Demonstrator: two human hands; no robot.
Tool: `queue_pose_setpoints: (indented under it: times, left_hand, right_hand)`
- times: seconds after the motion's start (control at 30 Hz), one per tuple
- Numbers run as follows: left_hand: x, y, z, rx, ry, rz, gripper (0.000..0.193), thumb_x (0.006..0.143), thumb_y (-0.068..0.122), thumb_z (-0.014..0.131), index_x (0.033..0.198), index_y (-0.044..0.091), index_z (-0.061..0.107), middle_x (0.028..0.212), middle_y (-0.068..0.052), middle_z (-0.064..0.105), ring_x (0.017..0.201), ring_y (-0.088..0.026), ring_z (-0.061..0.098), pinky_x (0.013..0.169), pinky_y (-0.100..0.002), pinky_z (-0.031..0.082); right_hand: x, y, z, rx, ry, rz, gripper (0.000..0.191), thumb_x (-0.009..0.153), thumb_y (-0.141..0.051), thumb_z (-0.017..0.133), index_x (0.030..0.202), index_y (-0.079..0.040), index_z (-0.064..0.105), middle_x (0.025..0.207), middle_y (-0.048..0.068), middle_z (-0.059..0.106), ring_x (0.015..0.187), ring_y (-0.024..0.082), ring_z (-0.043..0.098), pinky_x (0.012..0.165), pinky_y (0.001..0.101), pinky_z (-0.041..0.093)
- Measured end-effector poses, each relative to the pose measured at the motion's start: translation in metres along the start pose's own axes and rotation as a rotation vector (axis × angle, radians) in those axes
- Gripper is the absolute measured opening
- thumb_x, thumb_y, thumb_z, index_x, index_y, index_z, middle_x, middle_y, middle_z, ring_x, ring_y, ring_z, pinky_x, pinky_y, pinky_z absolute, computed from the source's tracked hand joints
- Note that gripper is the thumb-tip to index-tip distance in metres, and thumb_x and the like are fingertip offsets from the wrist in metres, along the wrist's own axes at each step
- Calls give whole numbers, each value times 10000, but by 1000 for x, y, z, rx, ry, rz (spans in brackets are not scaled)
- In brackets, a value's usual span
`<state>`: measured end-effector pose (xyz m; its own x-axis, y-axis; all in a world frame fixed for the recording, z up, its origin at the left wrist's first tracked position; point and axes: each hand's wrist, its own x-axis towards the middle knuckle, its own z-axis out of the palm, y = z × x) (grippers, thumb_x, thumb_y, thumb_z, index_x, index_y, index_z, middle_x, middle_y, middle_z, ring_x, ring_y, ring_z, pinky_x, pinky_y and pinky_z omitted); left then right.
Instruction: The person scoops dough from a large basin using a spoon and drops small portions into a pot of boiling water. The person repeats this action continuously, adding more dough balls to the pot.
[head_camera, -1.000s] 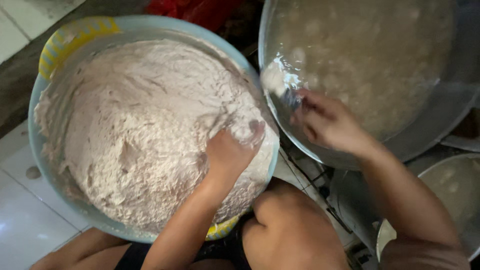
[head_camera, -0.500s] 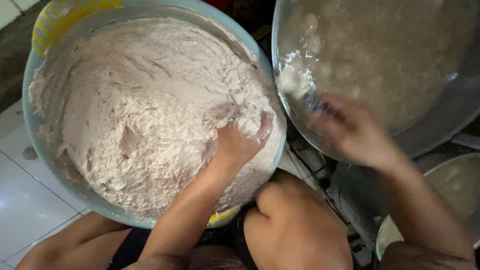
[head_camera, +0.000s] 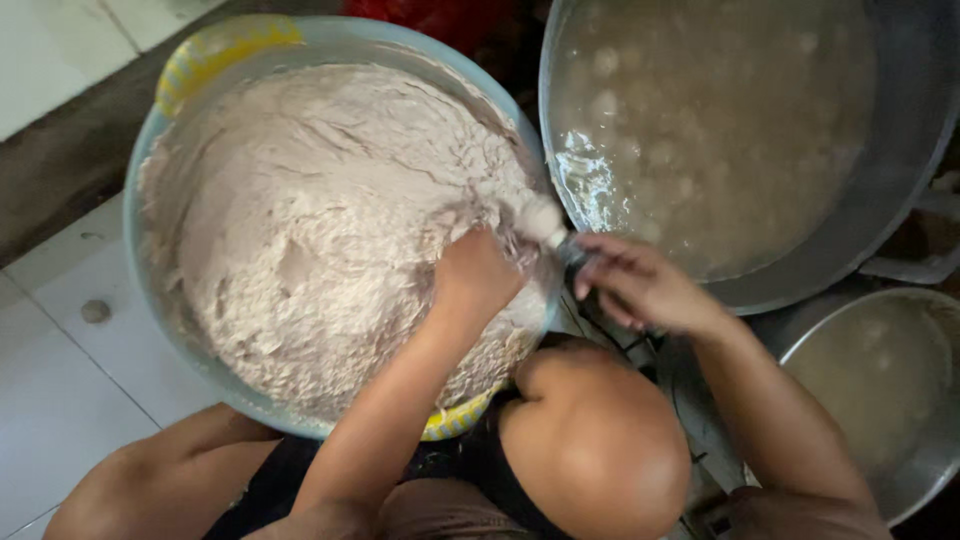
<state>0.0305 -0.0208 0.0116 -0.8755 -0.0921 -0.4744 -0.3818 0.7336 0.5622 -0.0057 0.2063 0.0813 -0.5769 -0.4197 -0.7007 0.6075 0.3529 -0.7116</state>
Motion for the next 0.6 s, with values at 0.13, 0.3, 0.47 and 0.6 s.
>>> queue_pose_setpoints:
  times: [0.13,0.3,0.47,0.6]
  left_hand:
    - [-30,-20,-21,60,-15,-37,758,875,695,564,939,-44,719,914,-324,716,917,-479,710,827,-541,565]
    - [-73,-40,-35,141,-156,-67,774,893,721,525,965,-22,733,963,-308,715,951,-468,708,827,-542,564]
    - [-109,-38,-36,167,-103,106,696,902,672,524,1000,17,738,943,-260,730,897,-463,709,806,-566,544]
    - [-111,-9,-36,440,-63,560,387,932,358,502,934,108,797,939,-139,773,941,-302,745,845,-477,565]
  right_hand:
    - [19,-19,-36,-129,390,-154,497,1003,-67,490,1498,-103,471,971,29,701,577,70,540,435,247,422]
    - [20,-59,-45,-865,935,-401,408,953,-51,634,1359,-25,662,1069,219,706,874,341,703,736,426,531]
    - [2,-85,-25,-1047,1106,-353,313,917,-63,701,1228,-37,726,1106,230,714,982,413,679,830,510,523]
    - [-10,-101,-12,-1042,1171,-281,353,928,-62,694,1273,11,686,1078,236,710,939,408,681,794,542,509]
